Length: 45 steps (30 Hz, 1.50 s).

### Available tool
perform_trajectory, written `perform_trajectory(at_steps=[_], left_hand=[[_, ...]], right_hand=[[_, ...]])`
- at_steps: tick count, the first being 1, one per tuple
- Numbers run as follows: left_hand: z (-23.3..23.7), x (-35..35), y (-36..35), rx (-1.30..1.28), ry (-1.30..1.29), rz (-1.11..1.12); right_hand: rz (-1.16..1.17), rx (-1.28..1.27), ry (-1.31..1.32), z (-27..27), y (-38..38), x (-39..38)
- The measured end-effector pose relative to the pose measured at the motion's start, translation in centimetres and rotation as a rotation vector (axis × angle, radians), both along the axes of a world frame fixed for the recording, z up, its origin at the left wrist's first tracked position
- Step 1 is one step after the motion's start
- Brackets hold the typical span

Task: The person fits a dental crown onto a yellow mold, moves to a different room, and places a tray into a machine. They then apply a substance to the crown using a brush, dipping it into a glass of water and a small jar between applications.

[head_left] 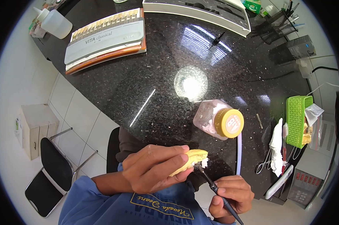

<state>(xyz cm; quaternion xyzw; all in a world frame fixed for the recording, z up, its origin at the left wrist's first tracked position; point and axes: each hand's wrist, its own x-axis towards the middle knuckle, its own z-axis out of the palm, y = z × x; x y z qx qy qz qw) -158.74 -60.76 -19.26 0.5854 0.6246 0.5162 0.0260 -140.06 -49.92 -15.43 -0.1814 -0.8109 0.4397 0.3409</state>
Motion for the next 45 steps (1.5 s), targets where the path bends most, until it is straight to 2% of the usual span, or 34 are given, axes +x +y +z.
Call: perform_trajectory(at_steps=[4, 6, 7, 8, 11, 14, 16, 17, 18, 19, 20, 22, 24, 27, 30, 32, 34, 40, 45], left_hand=[[-0.2, 0.3, 0.0, 0.001, 0.029, 0.006], [-0.2, 0.2, -0.2, 0.000, 0.023, 0.011], [-0.3, 0.3, -0.1, 0.007, 0.010, 0.008], [0.0, 0.3, -0.3, -0.033, -0.007, 0.004], [-0.4, 0.4, -0.6, -0.042, -0.050, -0.013], [0.2, 0.8, -0.4, -0.025, -0.116, -0.038], [0.8, 1.0, -0.3, 0.029, -0.125, 0.004], [1.2, 1.2, -0.1, 0.051, -0.118, -0.019], [1.5, 1.3, 0.3, 0.060, -0.106, -0.018], [1.9, 1.5, 0.9, 0.087, -0.099, -0.065], [2.1, 1.8, 1.5, 0.107, -0.094, -0.109], [2.5, 2.6, 2.4, 0.148, -0.120, -0.125], [3.1, 3.1, 2.8, 0.124, -0.066, -0.172], [3.7, 3.7, 3.0, 0.178, -0.013, -0.154], [3.8, 4.1, 2.9, 0.206, -0.001, -0.119], [3.8, 4.2, 2.9, 0.212, 0.014, -0.107], [3.8, 4.3, 2.9, 0.231, 0.030, -0.106], [3.8, 4.4, 2.7, 0.220, 0.073, -0.112], [3.8, 4.7, 2.7, 0.193, 0.060, -0.119]], right_hand=[[-0.020, -0.014, 0.081, -1.0, -0.4, 1.2], [-0.116, -0.127, 0.198, -1.3, -0.9, 1.6], [-0.064, -0.124, 0.165, -1.3, -0.8, 2.0], [-0.164, -0.116, 0.194, -1.1, -1.5, 1.9], [0.028, 0.162, 0.159, -0.7, 0.2, 2.8], [-0.160, 0.221, 0.199, -0.1, 0.8, 4.9], [-0.537, 0.377, -0.007, 1.3, 2.3, 6.0], [-0.641, 0.369, -0.176, 1.8, 3.5, 6.5], [-0.656, 0.477, -0.353, 2.7, 5.0, 6.4], [-0.627, 0.541, -0.393, 2.9, 6.4, 6.1], [-0.625, 0.539, -0.379, 3.0, 7.5, 5.8], [-0.550, 0.612, -0.570, 3.1, 8.8, 4.7], [-0.577, 0.615, -0.692, 2.8, 9.4, 3.7], [-0.573, 0.615, -0.718, 2.5, 10.0, 3.5], [-0.613, 0.633, -0.656, 3.6, 9.6, 4.0], [-0.610, 0.672, -0.517, 4.1, 8.9, 4.5], [-0.589, 0.553, -0.401, 5.0, 7.3, 4.4], [-0.527, 0.500, -0.123, 3.6, 2.5, 4.9], [-0.443, 0.442, -0.106, 2.5, -0.1, 3.8]])
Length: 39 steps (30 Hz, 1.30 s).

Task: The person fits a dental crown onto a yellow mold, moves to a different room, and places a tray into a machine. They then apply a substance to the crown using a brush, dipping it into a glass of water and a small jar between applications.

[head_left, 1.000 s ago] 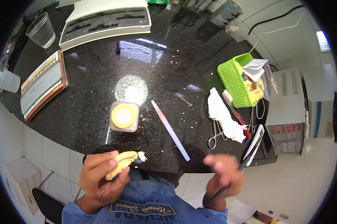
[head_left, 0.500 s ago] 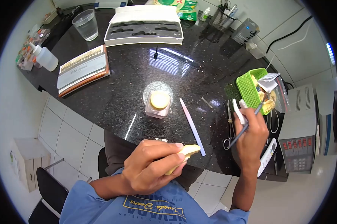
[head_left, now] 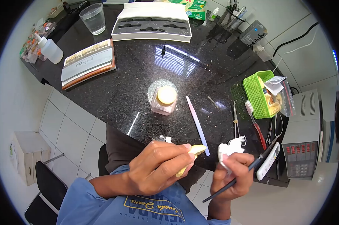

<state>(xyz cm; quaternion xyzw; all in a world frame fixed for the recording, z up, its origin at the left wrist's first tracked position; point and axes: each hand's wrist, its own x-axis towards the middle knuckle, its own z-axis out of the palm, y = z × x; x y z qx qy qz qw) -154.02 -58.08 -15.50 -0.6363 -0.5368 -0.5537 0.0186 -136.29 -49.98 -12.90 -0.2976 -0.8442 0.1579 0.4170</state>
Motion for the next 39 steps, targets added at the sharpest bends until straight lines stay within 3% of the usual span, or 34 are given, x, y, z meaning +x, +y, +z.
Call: perform_trajectory(at_steps=[13, 25, 39], left_hand=[[0.3, 0.4, -0.2, 0.002, -0.086, -0.016], [-0.3, -0.5, -0.2, -0.028, -0.027, -0.042], [-0.5, 0.3, 0.3, 0.018, -0.050, -0.016]], right_hand=[[0.150, -0.010, -0.003, -1.0, -0.9, -1.1], [0.212, 0.171, -0.155, -1.1, 0.4, -1.0], [0.137, -0.066, 0.033, -1.0, 0.0, -1.0]])
